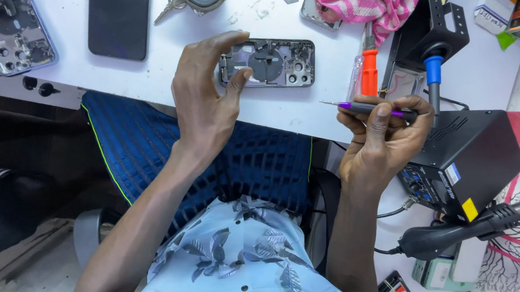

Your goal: Disassembling a smartphone to remove internal components like the speaker and motherboard using a precision screwdriver.

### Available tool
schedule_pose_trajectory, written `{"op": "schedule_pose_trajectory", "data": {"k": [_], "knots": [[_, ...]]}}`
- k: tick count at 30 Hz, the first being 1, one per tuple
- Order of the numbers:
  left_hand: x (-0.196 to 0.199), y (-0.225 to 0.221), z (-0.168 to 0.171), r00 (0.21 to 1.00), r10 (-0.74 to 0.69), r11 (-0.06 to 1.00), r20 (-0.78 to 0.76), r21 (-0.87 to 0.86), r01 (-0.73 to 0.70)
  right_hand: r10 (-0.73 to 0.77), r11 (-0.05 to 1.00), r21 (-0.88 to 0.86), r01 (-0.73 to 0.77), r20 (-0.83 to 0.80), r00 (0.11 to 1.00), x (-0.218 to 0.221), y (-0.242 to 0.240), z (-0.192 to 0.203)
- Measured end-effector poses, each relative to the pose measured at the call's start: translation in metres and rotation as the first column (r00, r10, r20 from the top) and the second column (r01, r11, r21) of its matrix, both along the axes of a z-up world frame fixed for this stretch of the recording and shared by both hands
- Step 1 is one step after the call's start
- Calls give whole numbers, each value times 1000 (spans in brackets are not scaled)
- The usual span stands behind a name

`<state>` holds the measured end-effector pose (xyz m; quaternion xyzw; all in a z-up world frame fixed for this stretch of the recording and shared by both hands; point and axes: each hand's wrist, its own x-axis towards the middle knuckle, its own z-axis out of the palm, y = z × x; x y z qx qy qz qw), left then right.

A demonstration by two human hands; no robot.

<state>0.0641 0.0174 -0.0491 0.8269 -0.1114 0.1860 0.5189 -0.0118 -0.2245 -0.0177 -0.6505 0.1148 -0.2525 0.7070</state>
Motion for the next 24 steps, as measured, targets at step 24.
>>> {"op": "schedule_pose_trajectory", "data": {"k": [24], "knots": [[47,28,8,949,-296,797,110,576,182,229,890,-352,-290,-205,952,43,-11,42]]}}
